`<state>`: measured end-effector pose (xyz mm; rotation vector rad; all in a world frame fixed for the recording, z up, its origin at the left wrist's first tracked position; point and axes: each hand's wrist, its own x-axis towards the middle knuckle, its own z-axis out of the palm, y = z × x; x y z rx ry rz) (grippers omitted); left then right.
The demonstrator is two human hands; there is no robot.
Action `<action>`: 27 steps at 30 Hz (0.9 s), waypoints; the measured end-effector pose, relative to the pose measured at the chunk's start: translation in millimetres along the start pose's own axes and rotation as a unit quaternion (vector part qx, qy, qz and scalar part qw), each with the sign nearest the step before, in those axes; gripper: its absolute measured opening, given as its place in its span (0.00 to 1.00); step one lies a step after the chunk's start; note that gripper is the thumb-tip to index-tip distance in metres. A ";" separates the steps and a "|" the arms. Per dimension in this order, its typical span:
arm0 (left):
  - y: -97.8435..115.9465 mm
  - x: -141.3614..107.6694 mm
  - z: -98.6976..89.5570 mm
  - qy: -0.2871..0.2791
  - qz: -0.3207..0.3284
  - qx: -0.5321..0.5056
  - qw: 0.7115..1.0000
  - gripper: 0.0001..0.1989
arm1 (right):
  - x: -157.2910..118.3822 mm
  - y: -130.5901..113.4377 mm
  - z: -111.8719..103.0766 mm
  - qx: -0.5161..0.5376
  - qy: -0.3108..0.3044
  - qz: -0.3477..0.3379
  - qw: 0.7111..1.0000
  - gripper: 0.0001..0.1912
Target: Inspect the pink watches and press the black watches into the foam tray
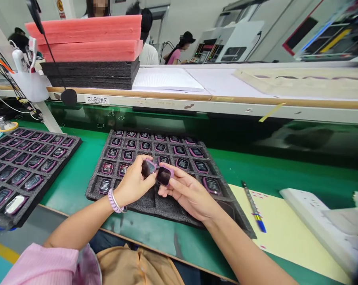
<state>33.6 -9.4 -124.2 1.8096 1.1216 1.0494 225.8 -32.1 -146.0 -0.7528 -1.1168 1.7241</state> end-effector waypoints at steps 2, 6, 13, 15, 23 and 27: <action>1.2 -1.0 0.7 0.005 0.007 -0.010 1.000 0.18 | -0.4 -0.4 1.2 0.012 -0.002 0.005 1.000 0.32; 3.3 -3.1 1.3 0.012 0.033 -0.011 0.999 0.17 | -0.8 -2.0 3.2 0.030 0.002 0.009 0.999 0.31; 6.8 -4.7 1.4 0.008 0.027 -0.012 1.000 0.19 | -1.0 -3.7 6.1 0.037 0.013 -0.003 0.999 0.31; 6.5 -4.2 1.9 0.013 0.027 -0.008 1.000 0.19 | -1.0 -3.9 6.9 0.038 0.011 -0.006 0.999 0.29; 2.8 -3.3 2.8 0.012 0.009 -0.020 1.000 0.19 | -1.5 -3.9 5.7 0.031 0.009 -0.013 0.999 0.31; 2.3 -2.4 3.0 0.011 0.003 -0.039 0.999 0.18 | -1.8 -3.0 5.2 0.029 0.009 -0.012 0.999 0.31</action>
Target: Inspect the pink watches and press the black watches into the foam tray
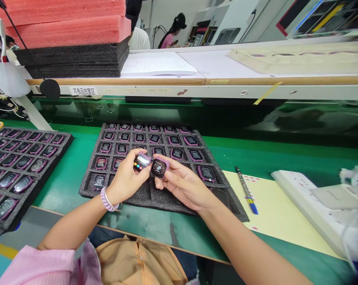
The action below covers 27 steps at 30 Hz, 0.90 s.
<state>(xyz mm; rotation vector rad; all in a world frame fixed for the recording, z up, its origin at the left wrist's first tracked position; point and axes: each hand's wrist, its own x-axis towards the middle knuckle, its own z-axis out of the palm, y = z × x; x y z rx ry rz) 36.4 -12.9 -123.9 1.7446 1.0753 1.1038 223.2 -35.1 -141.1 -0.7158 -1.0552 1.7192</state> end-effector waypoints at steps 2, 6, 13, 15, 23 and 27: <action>0.4 0.3 0.6 0.003 0.000 -0.001 1.000 0.18 | -0.2 0.5 -0.1 -0.008 -0.001 -0.001 1.000 0.31; 1.2 0.1 2.0 0.004 -0.004 -0.004 1.000 0.19 | -0.9 0.1 -0.2 -0.013 -0.009 -0.004 1.000 0.31; 2.6 0.0 0.7 0.000 0.002 0.010 1.000 0.18 | -1.3 -1.1 2.2 -0.011 -0.033 -0.014 0.999 0.27; 2.8 0.3 0.5 0.003 -0.001 0.013 1.000 0.18 | -1.5 -1.1 2.4 -0.021 -0.032 -0.013 0.999 0.28; 2.6 0.3 0.9 0.004 0.006 0.012 1.000 0.18 | -1.7 -1.1 2.3 -0.019 -0.040 -0.014 0.999 0.28; 2.7 0.2 0.4 0.003 -0.002 0.006 1.000 0.18 | -1.7 -1.2 2.8 -0.012 -0.033 -0.018 0.999 0.26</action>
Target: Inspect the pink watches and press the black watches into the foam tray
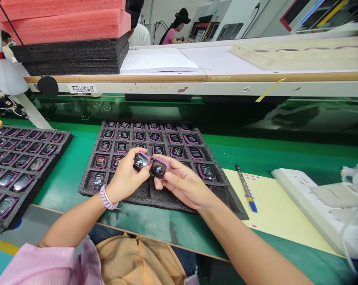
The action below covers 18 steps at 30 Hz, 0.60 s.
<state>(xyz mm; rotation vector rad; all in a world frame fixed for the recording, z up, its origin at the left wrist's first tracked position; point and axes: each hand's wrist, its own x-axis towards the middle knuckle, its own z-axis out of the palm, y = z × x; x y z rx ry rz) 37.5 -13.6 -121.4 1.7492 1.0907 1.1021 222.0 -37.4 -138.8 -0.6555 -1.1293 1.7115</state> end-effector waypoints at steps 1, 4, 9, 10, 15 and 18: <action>0.2 -0.1 0.1 0.000 -0.002 -0.001 1.000 0.19 | -0.1 0.0 0.1 -0.003 0.005 0.002 1.000 0.27; 1.0 -0.5 0.4 0.001 0.001 0.000 1.000 0.19 | -0.4 -0.1 0.2 -0.013 0.006 0.007 1.000 0.28; 0.8 -1.0 0.9 0.005 0.005 0.006 1.000 0.18 | -0.9 -0.5 0.9 -0.028 0.006 0.001 1.000 0.28; 0.6 -1.1 1.2 0.007 0.004 0.004 1.000 0.18 | -0.9 -0.6 1.1 -0.030 0.006 0.000 1.000 0.28; 0.7 -1.2 1.8 0.009 0.014 -0.006 1.000 0.18 | -0.6 -0.3 1.1 -0.019 0.000 -0.004 1.000 0.27; 1.0 -1.2 1.3 -0.001 0.012 0.002 1.000 0.18 | -0.5 -0.2 0.9 -0.013 -0.002 -0.004 1.000 0.26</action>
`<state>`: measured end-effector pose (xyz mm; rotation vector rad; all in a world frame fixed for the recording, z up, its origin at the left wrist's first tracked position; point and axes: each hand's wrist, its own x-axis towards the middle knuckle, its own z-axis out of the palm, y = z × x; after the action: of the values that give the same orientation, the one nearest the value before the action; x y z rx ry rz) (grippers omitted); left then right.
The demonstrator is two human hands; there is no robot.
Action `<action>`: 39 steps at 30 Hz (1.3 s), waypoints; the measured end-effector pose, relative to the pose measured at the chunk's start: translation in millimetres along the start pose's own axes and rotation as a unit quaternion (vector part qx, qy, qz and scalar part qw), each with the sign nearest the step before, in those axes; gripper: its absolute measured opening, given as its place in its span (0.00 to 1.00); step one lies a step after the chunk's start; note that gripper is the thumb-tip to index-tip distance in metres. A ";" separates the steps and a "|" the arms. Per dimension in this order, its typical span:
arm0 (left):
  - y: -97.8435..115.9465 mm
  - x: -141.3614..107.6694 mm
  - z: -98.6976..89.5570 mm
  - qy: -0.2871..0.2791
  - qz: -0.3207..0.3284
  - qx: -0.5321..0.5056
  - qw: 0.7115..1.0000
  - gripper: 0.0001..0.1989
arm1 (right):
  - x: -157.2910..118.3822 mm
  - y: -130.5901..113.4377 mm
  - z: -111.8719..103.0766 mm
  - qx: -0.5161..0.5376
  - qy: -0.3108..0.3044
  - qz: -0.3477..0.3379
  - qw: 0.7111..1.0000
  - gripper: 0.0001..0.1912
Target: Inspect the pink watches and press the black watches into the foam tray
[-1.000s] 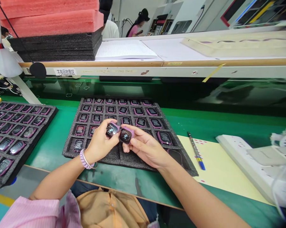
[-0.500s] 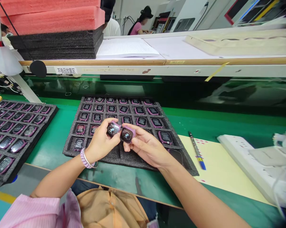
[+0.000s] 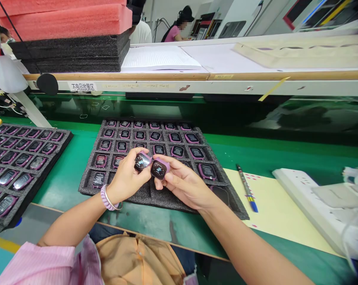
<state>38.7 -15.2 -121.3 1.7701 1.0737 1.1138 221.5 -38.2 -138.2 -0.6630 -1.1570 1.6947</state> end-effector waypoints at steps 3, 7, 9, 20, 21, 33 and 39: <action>-0.1 0.0 -0.3 -0.001 -0.004 0.002 1.000 0.17 | -0.3 -0.1 0.0 -0.009 0.006 0.003 1.000 0.27; -0.5 -0.1 0.0 0.004 -0.005 -0.011 1.000 0.18 | -0.6 0.0 -0.2 -0.004 0.004 0.000 1.000 0.27; -0.6 -0.2 0.0 0.001 -0.001 -0.014 1.000 0.18 | -0.6 0.3 -0.5 -0.002 0.003 0.000 1.000 0.27; -0.6 -0.5 -0.7 -0.006 0.001 -0.015 1.000 0.19 | -0.1 2.8 -2.8 0.031 -0.037 -0.014 0.999 0.22; -0.3 -0.5 -0.6 -0.008 0.004 -0.015 1.000 0.19 | 0.0 2.7 -2.7 0.030 -0.038 -0.014 0.999 0.22; -2.9 -0.9 -0.6 -0.009 0.004 -0.019 1.000 0.20 | -0.2 1.7 -1.4 0.018 -0.024 -0.012 0.999 0.23; -3.1 -0.6 0.1 -0.006 0.008 -0.026 1.000 0.20 | 0.4 1.6 -1.3 0.015 -0.019 -0.010 1.000 0.24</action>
<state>37.9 -14.7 -124.3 1.7466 1.0162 1.1286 221.8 -37.5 -140.2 -0.6001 -1.1592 1.7115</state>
